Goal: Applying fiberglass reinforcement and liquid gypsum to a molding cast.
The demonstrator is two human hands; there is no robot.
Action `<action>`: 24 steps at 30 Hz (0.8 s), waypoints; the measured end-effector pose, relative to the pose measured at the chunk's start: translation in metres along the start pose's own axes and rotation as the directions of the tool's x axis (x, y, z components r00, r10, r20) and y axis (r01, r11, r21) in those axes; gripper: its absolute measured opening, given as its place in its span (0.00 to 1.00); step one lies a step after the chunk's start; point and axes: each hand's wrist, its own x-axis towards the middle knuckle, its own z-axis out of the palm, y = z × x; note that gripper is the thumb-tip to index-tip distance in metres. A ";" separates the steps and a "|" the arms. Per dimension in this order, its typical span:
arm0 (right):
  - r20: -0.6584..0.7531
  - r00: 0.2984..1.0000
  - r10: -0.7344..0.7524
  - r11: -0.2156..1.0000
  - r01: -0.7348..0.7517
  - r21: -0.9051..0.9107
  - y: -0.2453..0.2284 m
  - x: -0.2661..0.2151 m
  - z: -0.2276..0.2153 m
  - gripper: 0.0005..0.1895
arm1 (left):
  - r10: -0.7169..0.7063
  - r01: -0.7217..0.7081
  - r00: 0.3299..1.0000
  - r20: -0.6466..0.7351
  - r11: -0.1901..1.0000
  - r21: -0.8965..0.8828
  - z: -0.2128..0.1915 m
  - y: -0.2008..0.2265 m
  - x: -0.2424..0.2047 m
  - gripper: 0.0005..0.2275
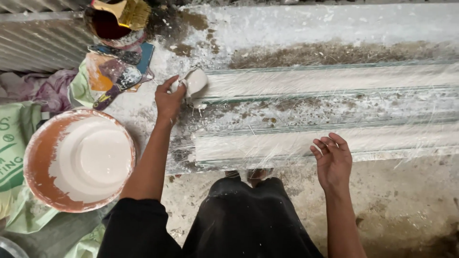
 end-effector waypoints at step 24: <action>-0.127 0.991 -0.039 0.993 0.052 0.102 -0.060 0.026 -0.128 0.12 | 0.161 -0.268 0.947 0.280 0.875 0.403 0.176 0.079 -0.035 0.21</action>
